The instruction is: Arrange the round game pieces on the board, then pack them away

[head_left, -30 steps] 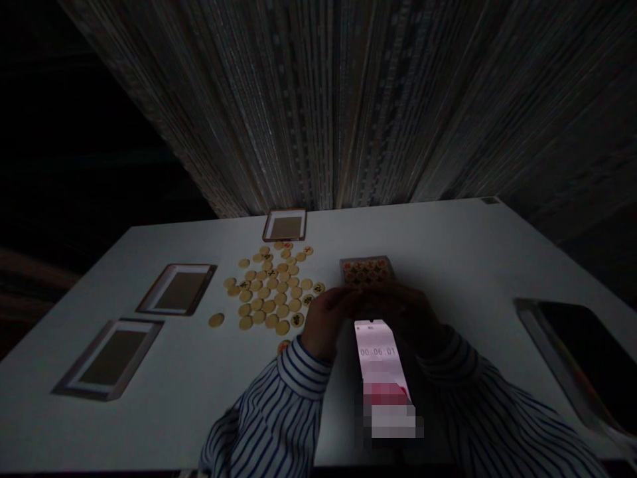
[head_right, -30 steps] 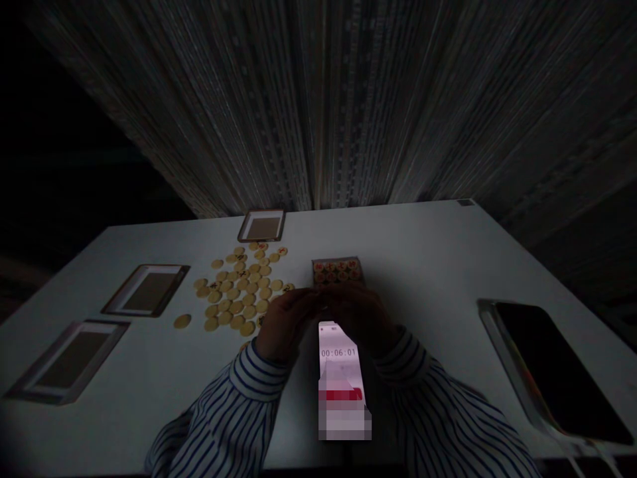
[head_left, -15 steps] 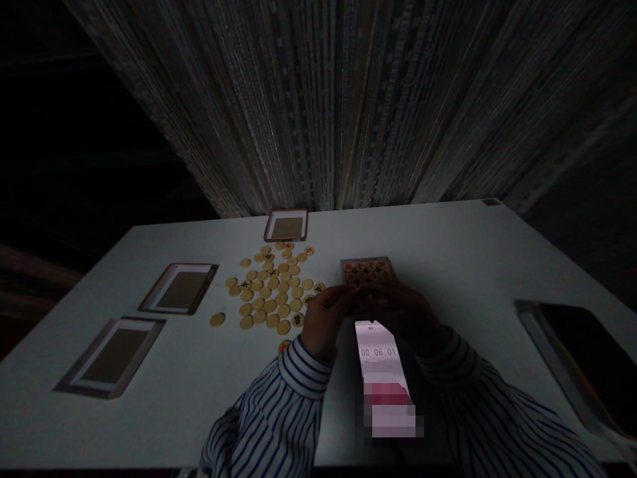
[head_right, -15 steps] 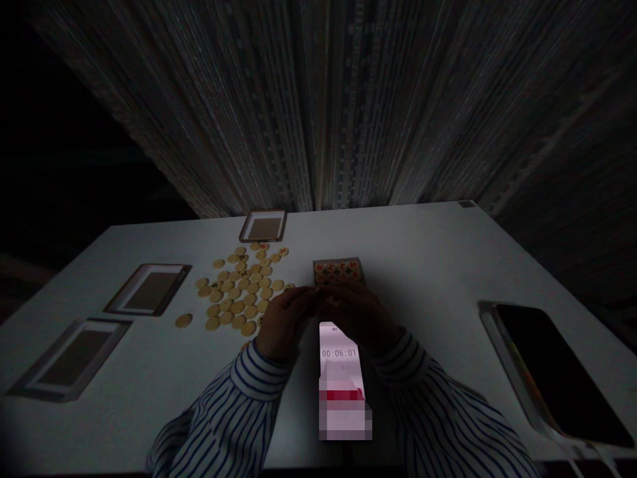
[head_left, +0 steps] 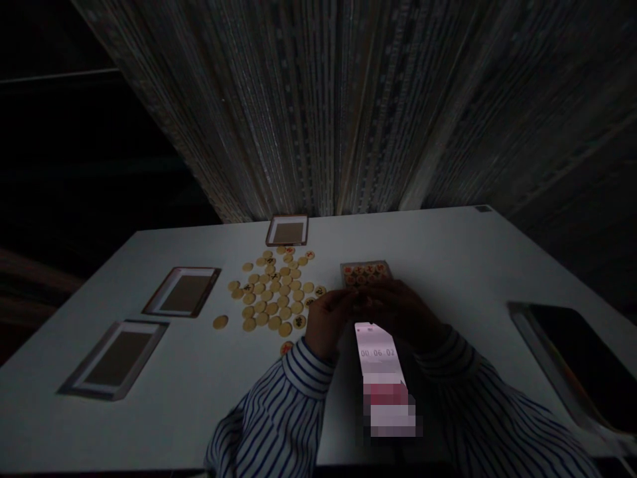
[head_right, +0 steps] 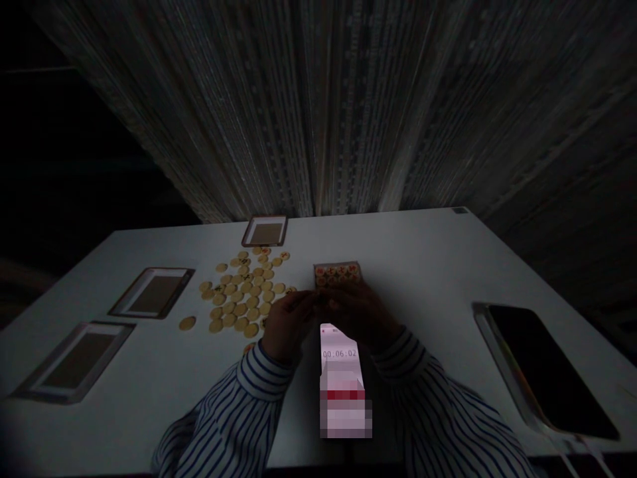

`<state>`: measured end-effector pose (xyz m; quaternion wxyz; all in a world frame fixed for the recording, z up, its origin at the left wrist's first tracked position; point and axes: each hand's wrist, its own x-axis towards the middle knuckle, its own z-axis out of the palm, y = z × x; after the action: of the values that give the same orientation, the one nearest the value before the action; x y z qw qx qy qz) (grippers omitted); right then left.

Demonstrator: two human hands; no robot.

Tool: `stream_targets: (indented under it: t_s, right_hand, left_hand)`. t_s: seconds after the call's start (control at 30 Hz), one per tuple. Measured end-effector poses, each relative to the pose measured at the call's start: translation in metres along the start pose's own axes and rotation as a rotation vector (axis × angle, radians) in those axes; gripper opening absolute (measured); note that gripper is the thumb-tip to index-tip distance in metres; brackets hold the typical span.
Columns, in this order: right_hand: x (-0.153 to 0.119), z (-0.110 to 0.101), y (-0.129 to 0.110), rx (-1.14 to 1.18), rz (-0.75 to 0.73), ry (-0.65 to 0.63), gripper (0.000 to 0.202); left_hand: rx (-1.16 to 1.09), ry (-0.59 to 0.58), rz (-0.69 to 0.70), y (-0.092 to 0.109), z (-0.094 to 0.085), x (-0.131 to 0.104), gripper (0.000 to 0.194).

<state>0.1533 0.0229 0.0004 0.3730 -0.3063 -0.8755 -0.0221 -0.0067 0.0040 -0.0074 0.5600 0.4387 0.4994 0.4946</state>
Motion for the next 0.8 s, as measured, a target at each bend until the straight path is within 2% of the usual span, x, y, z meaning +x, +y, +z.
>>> stream_targets:
  t_s: [0.2, 0.5, 0.63, 0.8]
  right_hand:
    - [0.002, -0.003, 0.004, -0.006, 0.03, -0.032, 0.021]
    - [0.006, -0.02, 0.014, 0.014, 0.104, -0.157, 0.017]
    - [0.0, -0.015, 0.025, 0.01, 0.103, -0.212, 0.016]
    - [-0.008, -0.003, 0.035, -0.091, 0.104, -0.218, 0.017]
  left_hand:
    - [0.069, 0.025, 0.028, 0.005, 0.0, -0.001, 0.017]
    - [0.067, 0.219, 0.053, 0.003, -0.004, 0.003, 0.014]
    - [0.062, 0.23, 0.057, 0.004, -0.004, 0.003, 0.014]
    - [0.158, 0.224, 0.095, 0.001, -0.005, 0.004, 0.014]
